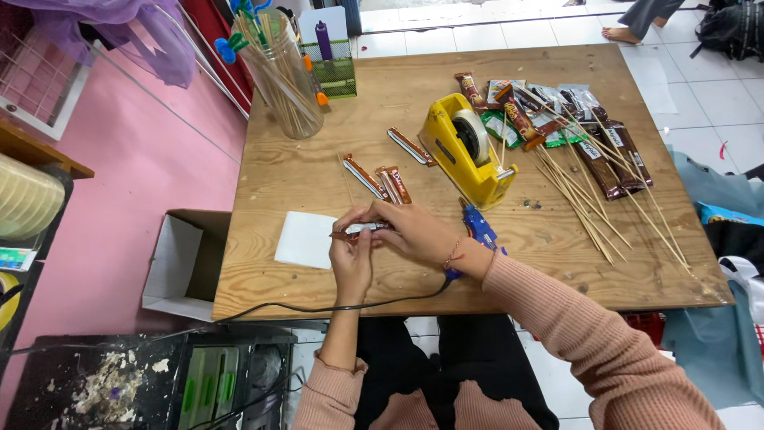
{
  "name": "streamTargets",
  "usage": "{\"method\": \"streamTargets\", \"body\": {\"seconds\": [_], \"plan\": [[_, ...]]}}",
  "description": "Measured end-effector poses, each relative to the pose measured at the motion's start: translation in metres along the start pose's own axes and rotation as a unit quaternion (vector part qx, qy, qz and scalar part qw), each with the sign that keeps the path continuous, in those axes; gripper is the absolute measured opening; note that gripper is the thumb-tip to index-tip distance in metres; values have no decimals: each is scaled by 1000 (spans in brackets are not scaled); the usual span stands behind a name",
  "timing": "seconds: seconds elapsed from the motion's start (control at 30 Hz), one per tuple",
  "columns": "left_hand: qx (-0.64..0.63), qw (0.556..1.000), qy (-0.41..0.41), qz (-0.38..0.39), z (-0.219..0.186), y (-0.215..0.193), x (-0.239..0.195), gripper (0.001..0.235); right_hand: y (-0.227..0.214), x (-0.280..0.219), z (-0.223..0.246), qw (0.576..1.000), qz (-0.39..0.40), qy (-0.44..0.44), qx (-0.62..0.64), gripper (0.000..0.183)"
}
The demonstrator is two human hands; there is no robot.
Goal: The person uses a hot glue gun to attach wooden skewers to individually wrapped chocolate bars. They repeatedly pick up a chocolate bar, apply glue, insert a skewer, and place the finished unit on the table.
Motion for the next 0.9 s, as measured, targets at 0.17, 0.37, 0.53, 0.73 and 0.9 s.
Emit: {"method": "streamTargets", "body": {"seconds": [0.17,0.37,0.53,0.73,0.9], "plan": [[-14,998,61,-20,-23,-1,3,30,-23,-56,-21,988,-21,130,-81,54],[5,989,121,82,-36,11,-2,91,4,-157,-64,937,56,338,-62,54],[55,992,103,51,-48,5,4,49,24,-173,-81,943,-59,322,-61,51],[-40,998,24,-52,6,-16,-5,39,-6,-167,-99,903,-46,423,-62,59],[-272,960,-57,-38,9,-2,-5,59,-6,-166,-95,892,-37,449,-49,28]]}}
Point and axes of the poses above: each hand's wrist, its own x-axis towards the middle knuckle, its own y-axis out of the palm, z = x × y, the point moved 7 cm from there along x, towards the middle knuckle, and after that the axes turned 13 degrees about y, right-handed, at the moved point
